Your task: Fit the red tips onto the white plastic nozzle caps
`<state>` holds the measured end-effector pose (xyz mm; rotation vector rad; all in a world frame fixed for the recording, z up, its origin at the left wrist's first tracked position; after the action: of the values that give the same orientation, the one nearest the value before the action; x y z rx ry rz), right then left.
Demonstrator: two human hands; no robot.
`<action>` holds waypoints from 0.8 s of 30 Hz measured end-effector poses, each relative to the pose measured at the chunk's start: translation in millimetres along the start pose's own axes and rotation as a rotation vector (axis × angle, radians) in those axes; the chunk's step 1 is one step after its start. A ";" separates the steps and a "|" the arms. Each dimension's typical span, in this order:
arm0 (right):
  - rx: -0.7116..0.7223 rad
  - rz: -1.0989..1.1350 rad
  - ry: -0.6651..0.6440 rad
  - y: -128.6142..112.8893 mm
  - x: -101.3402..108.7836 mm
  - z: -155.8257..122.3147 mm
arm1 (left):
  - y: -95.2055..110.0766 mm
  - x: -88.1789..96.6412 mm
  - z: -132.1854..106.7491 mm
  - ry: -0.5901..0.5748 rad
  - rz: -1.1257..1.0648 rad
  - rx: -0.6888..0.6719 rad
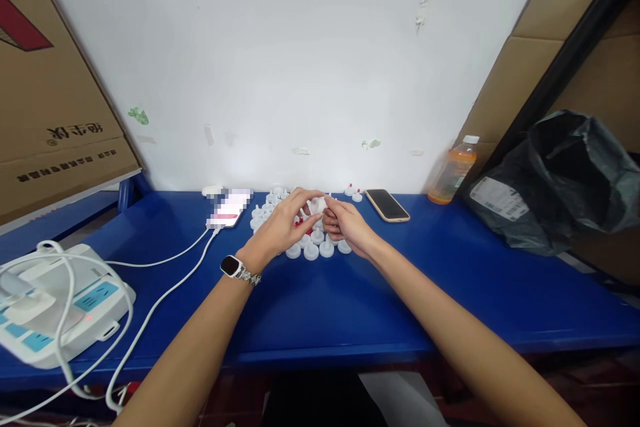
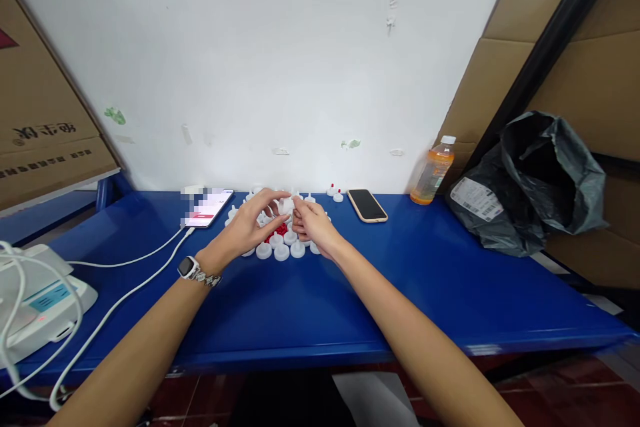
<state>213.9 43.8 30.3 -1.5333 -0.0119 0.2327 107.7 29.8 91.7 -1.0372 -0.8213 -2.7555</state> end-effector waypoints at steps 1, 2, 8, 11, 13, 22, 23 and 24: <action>-0.020 -0.001 -0.009 1.9 -1.4 -0.2 | 1.6 -0.2 -0.2 -0.014 -0.002 -0.007; -0.028 -0.005 -0.016 2.9 -2.7 -0.1 | 2.4 -0.4 -0.3 -0.024 -0.005 -0.009; 0.275 -0.208 0.158 -18.7 4.2 2.1 | -16.8 7.2 1.4 0.156 -0.204 0.178; 0.411 -0.460 0.285 -33.1 5.1 -4.1 | -30.2 4.7 1.7 0.186 -0.379 0.323; 0.479 -0.581 0.333 -41.1 2.8 -9.4 | -36.6 1.6 0.9 0.162 -0.434 0.412; 0.296 -0.354 0.180 -18.8 -3.2 3.2 | -29.3 4.6 -2.6 0.147 -0.271 0.328; 0.258 -0.287 0.169 -15.6 -2.2 4.2 | -24.5 4.8 -2.2 0.131 -0.236 0.281; 0.209 -0.220 0.149 -11.5 -2.0 5.1 | -19.5 4.2 -1.6 0.107 -0.207 0.234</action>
<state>212.9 48.3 42.2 -1.3256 -0.0372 -0.0553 98.5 46.0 84.5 -0.7957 -1.2608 -2.7584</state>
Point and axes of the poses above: each hand's wrist, its own z-axis towards the middle knuckle, its own x-axis out of the back of the hand, y = z × x, the point moved 9 cm from there along z, towards the middle knuckle, and after that the axes turned 3 degrees about -z, right-handed, at the moved point
